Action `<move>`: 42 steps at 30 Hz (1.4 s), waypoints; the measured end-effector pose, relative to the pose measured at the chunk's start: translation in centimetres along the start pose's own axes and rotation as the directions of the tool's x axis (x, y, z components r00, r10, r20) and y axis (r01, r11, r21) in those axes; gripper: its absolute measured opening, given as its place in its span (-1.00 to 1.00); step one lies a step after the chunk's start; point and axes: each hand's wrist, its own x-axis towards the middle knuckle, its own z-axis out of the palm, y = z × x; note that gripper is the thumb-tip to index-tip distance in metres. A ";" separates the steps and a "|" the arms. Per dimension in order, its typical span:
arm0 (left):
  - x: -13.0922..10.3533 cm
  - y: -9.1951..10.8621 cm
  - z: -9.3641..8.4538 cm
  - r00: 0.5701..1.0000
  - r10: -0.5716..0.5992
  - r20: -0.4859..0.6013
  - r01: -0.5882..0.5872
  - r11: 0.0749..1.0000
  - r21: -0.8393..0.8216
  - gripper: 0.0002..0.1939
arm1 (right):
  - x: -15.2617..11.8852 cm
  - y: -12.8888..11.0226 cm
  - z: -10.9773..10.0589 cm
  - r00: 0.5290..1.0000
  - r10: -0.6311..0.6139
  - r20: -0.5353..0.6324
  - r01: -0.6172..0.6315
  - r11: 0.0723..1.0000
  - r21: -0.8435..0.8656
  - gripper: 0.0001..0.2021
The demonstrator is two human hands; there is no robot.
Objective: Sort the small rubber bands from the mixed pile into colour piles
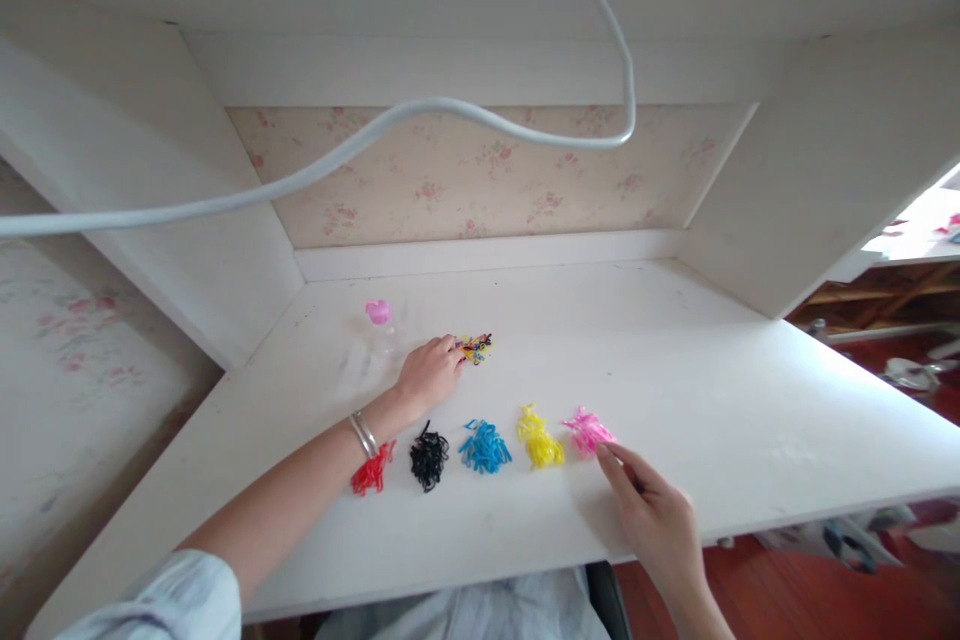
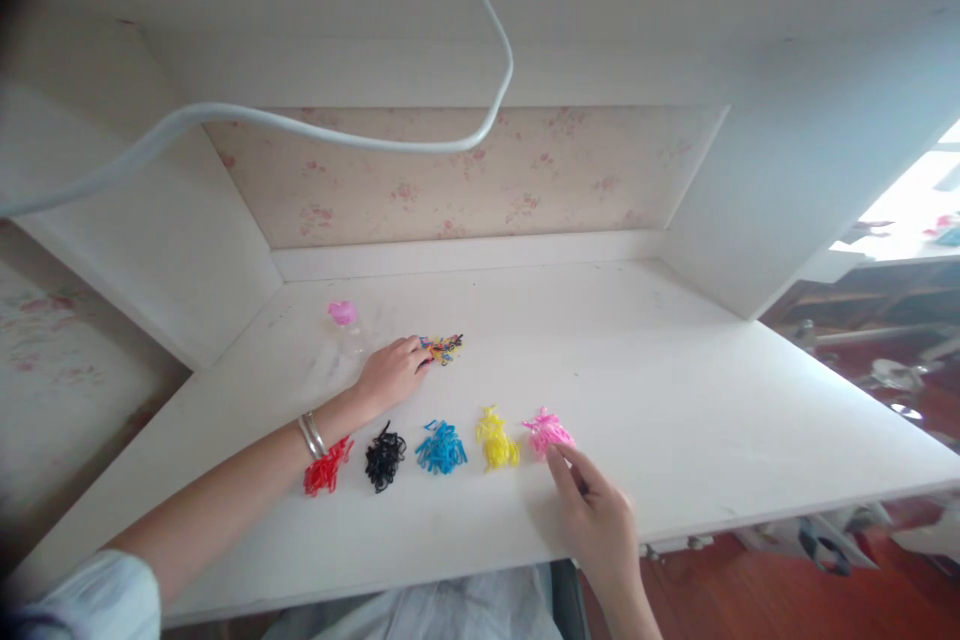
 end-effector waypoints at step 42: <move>-17.5 -6.6 -2.4 0.936 -0.336 -0.106 0.282 0.895 -0.345 -0.70 | 8.3 -13.1 8.2 0.828 -0.240 0.506 0.470 0.790 -0.393 -0.67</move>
